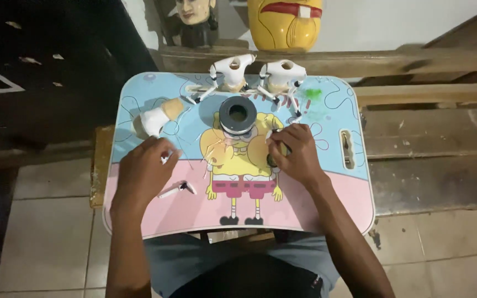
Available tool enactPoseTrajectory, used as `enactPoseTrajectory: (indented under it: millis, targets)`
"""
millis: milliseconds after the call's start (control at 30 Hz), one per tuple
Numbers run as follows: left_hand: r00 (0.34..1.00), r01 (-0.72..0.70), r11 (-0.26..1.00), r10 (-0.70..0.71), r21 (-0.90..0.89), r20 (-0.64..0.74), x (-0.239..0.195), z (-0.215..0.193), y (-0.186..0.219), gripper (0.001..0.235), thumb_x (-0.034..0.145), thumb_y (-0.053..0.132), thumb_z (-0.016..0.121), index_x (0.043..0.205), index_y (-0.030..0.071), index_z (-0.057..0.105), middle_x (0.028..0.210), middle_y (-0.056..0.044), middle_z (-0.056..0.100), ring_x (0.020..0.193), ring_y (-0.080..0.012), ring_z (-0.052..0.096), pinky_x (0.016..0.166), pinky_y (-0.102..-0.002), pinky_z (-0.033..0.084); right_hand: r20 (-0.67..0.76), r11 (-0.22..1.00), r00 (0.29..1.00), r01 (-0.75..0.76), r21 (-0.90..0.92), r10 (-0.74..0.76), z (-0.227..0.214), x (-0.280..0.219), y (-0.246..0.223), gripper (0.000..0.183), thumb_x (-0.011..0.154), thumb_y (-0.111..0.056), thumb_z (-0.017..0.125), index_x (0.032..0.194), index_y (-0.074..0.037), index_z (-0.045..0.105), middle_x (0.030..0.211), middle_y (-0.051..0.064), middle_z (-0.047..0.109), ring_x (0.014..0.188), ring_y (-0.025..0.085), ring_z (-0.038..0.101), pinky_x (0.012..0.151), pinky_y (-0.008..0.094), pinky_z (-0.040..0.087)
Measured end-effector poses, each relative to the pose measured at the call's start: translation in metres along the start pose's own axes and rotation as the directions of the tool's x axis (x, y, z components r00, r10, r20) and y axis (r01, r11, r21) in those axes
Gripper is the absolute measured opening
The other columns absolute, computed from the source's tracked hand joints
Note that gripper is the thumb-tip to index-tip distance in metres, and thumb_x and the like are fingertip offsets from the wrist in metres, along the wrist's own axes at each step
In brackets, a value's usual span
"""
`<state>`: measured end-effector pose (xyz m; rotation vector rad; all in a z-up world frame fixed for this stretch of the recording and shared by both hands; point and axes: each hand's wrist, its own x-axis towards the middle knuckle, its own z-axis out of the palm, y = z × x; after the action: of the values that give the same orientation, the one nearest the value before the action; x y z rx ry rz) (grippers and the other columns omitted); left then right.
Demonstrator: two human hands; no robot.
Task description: Assembling small plastic toy components and using scissors to trim parts
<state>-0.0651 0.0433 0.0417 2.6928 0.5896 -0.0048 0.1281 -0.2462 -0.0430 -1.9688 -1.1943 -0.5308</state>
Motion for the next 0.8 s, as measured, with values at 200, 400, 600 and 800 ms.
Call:
enactPoseTrajectory:
  millis: [200, 400, 600, 800]
  targets:
    - [0.964, 0.191, 0.980, -0.197, 0.055, 0.180, -0.014, -0.015, -0.007, 0.027, 0.099, 0.034, 0.063, 0.115, 0.012, 0.069, 0.100, -0.013, 0.070, 0.095, -0.0397, 0.074, 0.085, -0.056, 0.058, -0.016, 0.998, 0.998, -0.060, -0.006, 0.060, -0.003, 0.006, -0.013, 0.017, 0.093, -0.019, 0.070, 0.082, -0.006, 0.075, 0.070, 0.009, 0.067, 0.071, 0.028, 0.067, 0.084, 0.042, 0.052]
    - [0.981, 0.192, 0.981, -0.192, 0.009, 0.021, -0.003, 0.016, -0.017, 0.030, 0.097, 0.038, 0.062, 0.112, 0.013, 0.071, 0.096, -0.008, 0.072, 0.097, -0.0371, 0.075, 0.085, -0.055, 0.059, 0.000, 0.997, 0.997, -0.072, -0.007, 0.072, -0.002, 0.002, -0.014, 0.019, 0.095, -0.020, 0.069, 0.083, -0.006, 0.075, 0.072, 0.010, 0.069, 0.072, 0.028, 0.068, 0.085, 0.043, 0.052]
    - [0.983, 0.134, 0.952, -0.163, -0.273, -0.086, -0.009, 0.022, 0.015, 0.029, 0.088, 0.032, 0.068, 0.111, 0.015, 0.074, 0.102, -0.012, 0.077, 0.102, -0.0392, 0.072, 0.089, -0.058, 0.057, 0.005, 0.997, 0.997, -0.077, -0.025, 0.078, -0.003, 0.003, -0.013, 0.018, 0.094, -0.019, 0.070, 0.083, -0.006, 0.076, 0.070, 0.009, 0.069, 0.070, 0.028, 0.068, 0.083, 0.043, 0.053]
    - [0.987, 0.158, 0.971, -0.158, -0.182, 0.010, -0.047, -0.012, 0.013, 0.024, 0.087, 0.031, 0.077, 0.104, 0.014, 0.078, 0.097, -0.010, 0.076, 0.098, -0.0368, 0.073, 0.090, -0.056, 0.057, 0.042, 0.992, 0.991, -0.124, -0.008, 0.125, -0.003, -0.001, -0.009, 0.011, 0.094, -0.014, 0.070, 0.087, -0.007, 0.076, 0.074, 0.009, 0.071, 0.075, 0.028, 0.070, 0.086, 0.043, 0.052]
